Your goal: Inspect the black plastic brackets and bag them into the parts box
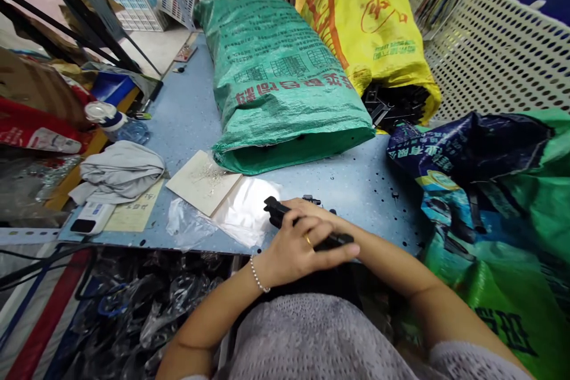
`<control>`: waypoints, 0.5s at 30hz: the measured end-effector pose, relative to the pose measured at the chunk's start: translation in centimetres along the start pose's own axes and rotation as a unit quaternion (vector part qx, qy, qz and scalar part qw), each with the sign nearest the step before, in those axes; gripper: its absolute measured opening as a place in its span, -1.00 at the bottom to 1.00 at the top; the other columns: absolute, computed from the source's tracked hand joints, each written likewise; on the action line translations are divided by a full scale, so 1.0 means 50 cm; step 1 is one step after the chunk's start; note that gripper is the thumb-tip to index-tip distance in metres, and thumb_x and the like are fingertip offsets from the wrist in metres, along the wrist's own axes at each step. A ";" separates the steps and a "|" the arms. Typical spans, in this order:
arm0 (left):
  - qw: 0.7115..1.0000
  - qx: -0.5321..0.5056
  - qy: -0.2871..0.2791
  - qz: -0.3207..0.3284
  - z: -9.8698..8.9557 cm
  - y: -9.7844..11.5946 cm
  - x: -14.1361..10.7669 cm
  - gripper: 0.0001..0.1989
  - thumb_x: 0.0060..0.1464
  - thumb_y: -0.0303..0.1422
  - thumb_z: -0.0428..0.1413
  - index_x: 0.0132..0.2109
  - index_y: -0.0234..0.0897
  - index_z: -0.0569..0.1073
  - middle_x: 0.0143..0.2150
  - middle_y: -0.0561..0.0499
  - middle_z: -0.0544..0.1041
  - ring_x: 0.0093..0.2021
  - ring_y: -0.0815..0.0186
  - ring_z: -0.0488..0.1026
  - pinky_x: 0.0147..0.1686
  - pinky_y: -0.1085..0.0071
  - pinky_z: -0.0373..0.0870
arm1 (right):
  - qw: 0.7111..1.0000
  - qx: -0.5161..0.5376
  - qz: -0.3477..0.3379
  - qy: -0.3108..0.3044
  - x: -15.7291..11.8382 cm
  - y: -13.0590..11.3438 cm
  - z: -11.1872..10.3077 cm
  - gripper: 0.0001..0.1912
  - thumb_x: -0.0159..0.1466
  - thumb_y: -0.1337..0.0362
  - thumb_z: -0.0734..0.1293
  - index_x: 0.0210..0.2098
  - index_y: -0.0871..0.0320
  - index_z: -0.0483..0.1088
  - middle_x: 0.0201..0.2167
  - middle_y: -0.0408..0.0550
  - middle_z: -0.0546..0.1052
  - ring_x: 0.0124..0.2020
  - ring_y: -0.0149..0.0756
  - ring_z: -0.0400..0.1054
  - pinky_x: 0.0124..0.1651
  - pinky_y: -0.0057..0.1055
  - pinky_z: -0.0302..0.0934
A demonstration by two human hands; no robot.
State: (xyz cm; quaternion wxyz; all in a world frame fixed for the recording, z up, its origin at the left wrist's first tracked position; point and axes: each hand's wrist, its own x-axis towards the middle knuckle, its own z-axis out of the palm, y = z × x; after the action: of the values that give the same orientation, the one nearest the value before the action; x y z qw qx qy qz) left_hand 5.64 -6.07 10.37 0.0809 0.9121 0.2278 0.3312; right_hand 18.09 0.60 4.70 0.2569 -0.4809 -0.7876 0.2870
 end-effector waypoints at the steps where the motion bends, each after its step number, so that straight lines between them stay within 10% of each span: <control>1: 1.000 0.016 -0.004 0.025 0.016 0.004 -0.022 -0.50 0.17 -0.49 0.12 0.21 0.05 0.36 0.03 -0.01 0.54 0.05 0.16 0.43 0.17 0.03 0.18 | 0.999 0.020 0.005 -0.036 0.015 0.004 -0.009 -0.64 0.40 0.08 0.24 -0.42 0.14 0.44 -0.47 -0.17 0.47 -0.51 -0.45 0.31 -0.50 -0.50 0.33; 6: 1.000 -0.005 -0.025 -0.014 0.041 -0.020 -0.125 -0.42 0.11 -0.53 0.10 0.24 0.02 0.33 -0.17 0.07 0.62 -0.19 0.22 0.50 0.04 0.12 0.32 | 0.953 0.026 0.024 -0.301 0.134 0.022 -0.020 -0.55 0.45 0.10 0.15 -0.44 0.20 0.45 -0.53 -0.07 0.52 -0.52 -0.36 0.37 -0.44 -0.46 0.28; 10: 0.946 -0.116 0.023 -0.301 0.078 -0.054 -0.124 -0.17 0.16 -0.35 0.09 0.45 -0.17 -0.14 0.04 -0.14 0.54 -0.01 0.08 0.50 0.02 0.05 0.39 | 0.987 -0.105 0.097 -0.080 0.289 0.040 0.001 -0.65 0.40 0.15 0.19 0.04 0.22 0.42 0.04 0.23 0.52 0.07 0.01 0.38 0.11 -0.17 0.23; 13: 0.829 -0.215 0.077 -0.510 0.145 -0.093 -0.085 -0.19 0.24 -0.20 0.02 0.45 -0.31 -0.23 0.25 -0.31 0.37 0.26 0.06 0.34 0.20 0.07 0.29 | 0.990 -0.047 0.115 -0.072 0.376 0.053 0.007 -0.60 0.39 0.15 0.20 0.14 0.18 0.36 0.14 0.19 0.46 0.20 0.04 0.28 0.26 -0.13 0.09; 15: 0.804 -0.208 0.083 -0.551 0.183 -0.117 -0.063 -0.17 0.20 -0.15 0.07 0.44 -0.37 -0.11 0.40 -0.38 0.13 0.41 -0.01 0.08 0.32 0.02 0.10 | 0.989 0.001 0.125 -0.083 0.391 0.061 -0.001 -0.59 0.37 0.12 0.21 0.12 0.14 0.38 0.10 0.13 0.51 0.16 0.02 0.32 0.25 -0.15 0.10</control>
State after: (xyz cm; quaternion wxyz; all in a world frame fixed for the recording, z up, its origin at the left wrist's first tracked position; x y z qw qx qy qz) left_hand 7.28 -2.34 -0.19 0.4180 0.5640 0.6233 0.3445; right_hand 12.08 19.44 5.10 0.1535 -0.5503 -0.7392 0.3567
